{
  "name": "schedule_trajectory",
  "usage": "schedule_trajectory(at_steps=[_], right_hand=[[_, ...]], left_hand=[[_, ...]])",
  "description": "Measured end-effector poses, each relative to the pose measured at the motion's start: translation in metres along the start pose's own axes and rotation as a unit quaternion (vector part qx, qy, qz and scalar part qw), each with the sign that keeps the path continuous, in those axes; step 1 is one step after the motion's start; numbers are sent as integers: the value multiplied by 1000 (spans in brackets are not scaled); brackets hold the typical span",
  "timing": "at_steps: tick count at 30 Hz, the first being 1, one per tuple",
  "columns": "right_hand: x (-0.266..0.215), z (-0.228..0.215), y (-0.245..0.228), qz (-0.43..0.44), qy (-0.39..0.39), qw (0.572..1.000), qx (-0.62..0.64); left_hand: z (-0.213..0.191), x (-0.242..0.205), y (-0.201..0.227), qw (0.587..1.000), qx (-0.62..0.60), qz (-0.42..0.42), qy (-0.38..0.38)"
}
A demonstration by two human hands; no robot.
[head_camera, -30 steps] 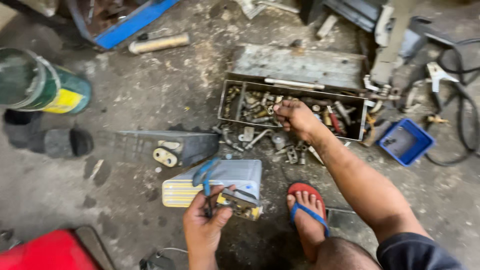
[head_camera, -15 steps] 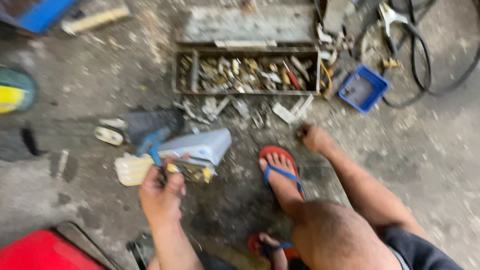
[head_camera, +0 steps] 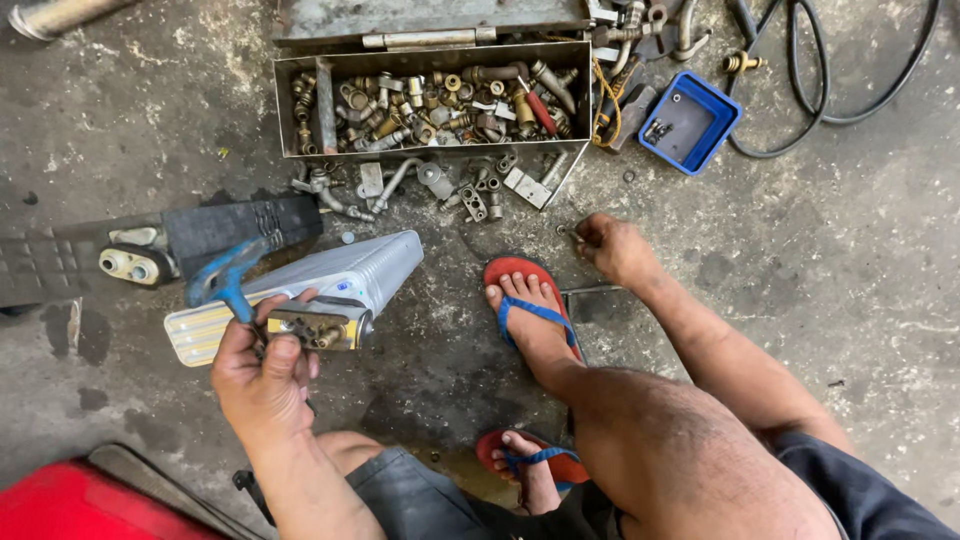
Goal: The person sits on the floor and assembles a mechanical part using a hammer and various small metal components from a toolbox. They repeatedly hammer a pin into the part and adjust its position.
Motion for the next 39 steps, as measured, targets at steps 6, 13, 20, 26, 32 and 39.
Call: schedule_trajectory(at_steps=[6, 13, 20, 26, 32, 39], right_hand=[[3, -3, -26, -97, 43, 993, -50], [8, 1, -39, -104, 22, 988, -115], [8, 5, -41, -53, -19, 986, -160], [11, 11, -39, -50, -18, 980, -194], [19, 19, -38, -60, 2, 971, -233], [29, 23, -34, -28, -56, 972, -226]], left_hand=[[1, 1, 2, 1000, 4, 1, -1], [3, -1, 4, 1000, 4, 5, 8], [2, 0, 2, 1000, -5, 6, 4], [-3, 0, -3, 1000, -4, -2, 13], [-5, 2, -7, 1000, -14, 7, -2], [-8, 3, -13, 1000, -15, 0, 6]])
Point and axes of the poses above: each hand's wrist, its own x-axis towards the middle knuckle, its own z-axis out of the palm, y = z × x, the point moved 9 cm from there along x, towards the middle knuckle, and after that the axes turned 10 degrees about -z, right-handed, at the moved point
